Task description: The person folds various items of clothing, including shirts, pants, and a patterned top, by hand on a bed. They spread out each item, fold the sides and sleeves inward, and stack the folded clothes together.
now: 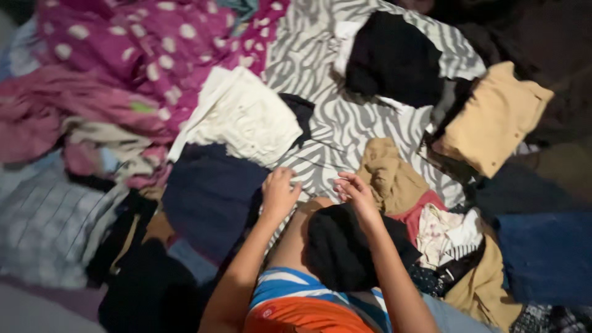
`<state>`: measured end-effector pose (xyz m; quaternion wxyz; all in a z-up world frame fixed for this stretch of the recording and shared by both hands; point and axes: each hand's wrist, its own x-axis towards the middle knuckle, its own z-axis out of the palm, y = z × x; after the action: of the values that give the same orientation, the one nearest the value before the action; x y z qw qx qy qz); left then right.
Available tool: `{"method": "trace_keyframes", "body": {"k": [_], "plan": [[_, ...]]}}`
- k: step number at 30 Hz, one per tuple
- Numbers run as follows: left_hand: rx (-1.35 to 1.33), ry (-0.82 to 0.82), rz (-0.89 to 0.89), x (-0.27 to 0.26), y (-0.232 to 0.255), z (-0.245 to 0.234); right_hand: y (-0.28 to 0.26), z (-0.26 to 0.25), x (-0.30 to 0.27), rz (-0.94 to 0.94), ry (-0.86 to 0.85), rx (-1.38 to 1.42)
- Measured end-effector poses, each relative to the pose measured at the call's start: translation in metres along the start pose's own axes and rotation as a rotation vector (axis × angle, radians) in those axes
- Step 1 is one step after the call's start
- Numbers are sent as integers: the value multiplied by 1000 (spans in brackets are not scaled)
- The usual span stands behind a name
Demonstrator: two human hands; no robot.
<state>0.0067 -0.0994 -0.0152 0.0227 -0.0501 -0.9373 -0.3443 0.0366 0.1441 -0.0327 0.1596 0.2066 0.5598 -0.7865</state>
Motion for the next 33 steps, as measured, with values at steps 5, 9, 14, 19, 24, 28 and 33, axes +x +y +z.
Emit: {"method": "trace_keyframes", "body": {"k": [5,9,14,19,24,28,33], "plan": [[-48,-223,30,46,19,71,17,-48,22,-19,101,89],[-27,-244,66,69,21,119,34,-82,43,-55,212,83],[232,-143,112,132,-24,188,62,-95,60,6,261,0],[721,-251,172,203,-96,238,86,-78,61,46,211,-109],[1083,-165,233,232,-130,255,89,-59,70,87,102,-75],[1186,-131,251,246,-135,267,89,-63,85,108,71,-79],[1075,-235,103,256,-149,261,94,-70,97,61,57,-73]]}}
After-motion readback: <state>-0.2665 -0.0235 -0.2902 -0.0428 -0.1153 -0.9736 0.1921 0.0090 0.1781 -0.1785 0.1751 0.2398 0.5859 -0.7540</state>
